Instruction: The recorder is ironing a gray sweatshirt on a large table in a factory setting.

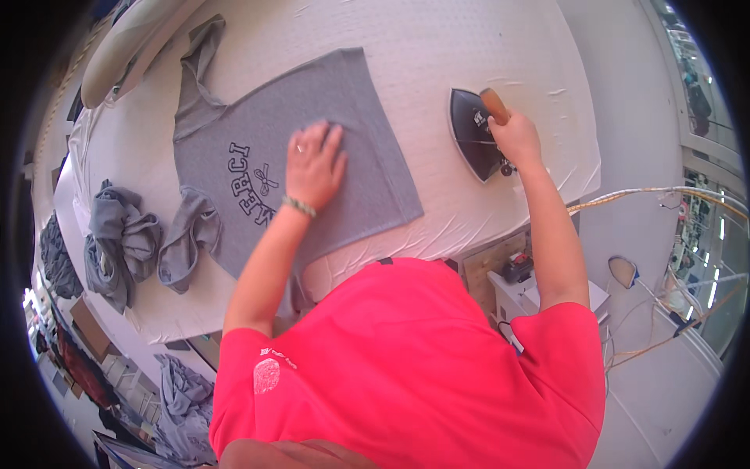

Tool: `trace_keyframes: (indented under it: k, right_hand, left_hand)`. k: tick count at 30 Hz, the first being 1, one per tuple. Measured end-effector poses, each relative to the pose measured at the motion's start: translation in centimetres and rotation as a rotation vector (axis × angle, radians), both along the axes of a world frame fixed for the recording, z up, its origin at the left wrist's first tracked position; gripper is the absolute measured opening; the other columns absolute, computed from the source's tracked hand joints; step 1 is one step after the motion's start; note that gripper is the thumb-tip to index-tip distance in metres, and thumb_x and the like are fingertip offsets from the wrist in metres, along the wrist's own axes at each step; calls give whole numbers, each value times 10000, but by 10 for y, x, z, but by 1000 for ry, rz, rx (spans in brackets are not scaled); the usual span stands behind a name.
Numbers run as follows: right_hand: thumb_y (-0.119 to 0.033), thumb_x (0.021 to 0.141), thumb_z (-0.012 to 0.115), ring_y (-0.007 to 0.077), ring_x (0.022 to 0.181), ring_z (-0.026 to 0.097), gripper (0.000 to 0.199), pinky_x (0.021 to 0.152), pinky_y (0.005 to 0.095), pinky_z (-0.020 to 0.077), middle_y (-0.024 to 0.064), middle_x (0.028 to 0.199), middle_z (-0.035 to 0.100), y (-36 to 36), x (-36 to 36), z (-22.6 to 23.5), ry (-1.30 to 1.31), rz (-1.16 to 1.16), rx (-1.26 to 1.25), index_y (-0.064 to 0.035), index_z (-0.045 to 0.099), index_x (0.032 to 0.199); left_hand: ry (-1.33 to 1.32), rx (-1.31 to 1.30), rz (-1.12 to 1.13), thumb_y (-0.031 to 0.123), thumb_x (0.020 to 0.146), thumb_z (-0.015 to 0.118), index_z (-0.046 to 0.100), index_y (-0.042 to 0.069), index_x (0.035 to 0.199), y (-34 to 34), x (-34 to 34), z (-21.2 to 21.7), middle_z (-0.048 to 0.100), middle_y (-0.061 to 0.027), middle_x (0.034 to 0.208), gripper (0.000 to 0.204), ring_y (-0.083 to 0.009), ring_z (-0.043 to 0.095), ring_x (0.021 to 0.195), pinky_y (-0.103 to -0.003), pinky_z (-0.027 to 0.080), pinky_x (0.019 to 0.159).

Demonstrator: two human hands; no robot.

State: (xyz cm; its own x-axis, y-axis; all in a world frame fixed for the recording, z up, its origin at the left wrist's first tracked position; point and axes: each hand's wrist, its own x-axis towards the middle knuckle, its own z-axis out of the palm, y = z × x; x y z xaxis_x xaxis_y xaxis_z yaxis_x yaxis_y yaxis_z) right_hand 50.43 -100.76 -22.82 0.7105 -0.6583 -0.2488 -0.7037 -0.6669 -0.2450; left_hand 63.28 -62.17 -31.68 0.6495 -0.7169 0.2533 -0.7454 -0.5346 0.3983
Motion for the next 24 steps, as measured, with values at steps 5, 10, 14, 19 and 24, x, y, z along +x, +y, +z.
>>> trace_keyframes:
  k: [5,10,14,19,24]
  right_hand:
    - [-389,934,685,420,903,717,377,803,489,551,216,926,748,-5,-2,0,7,47,4,-36,742,1054]
    - [-408,945,680,430,900,709,402,798,488,549,232,908,738,-4,-6,6,-11,72,48,-21,740,1033]
    - [-427,941,656,416,946,722,412,828,500,562,220,960,753,-4,-2,11,36,132,78,-40,751,1049]
    - [-415,950,663,414,936,725,419,829,499,560,228,943,751,-13,-2,2,32,120,132,-13,737,1039]
    - [-389,944,708,434,933,719,405,823,497,558,234,958,748,18,3,19,69,128,273,6,714,1034]
  left_hand:
    - [-43,111,150,353,949,668,506,63,1500,-26,-10,-3,442,-180,1585,643,-343,391,1491,-530,255,1245]
    - [116,195,-93,411,955,664,443,70,1560,-30,-116,8,355,-179,1663,730,-345,276,1569,-538,180,1280]
    - [172,185,-56,409,944,680,450,69,1555,-5,-155,11,365,-163,1660,736,-360,282,1564,-534,174,1283]
    - [31,150,750,252,936,702,469,13,1517,124,-153,15,425,-231,1592,670,-395,369,1489,-510,258,1248]
    - [411,-222,1622,375,965,741,620,-38,1330,246,-162,-7,696,-229,1180,565,-319,665,1088,-437,501,1013]
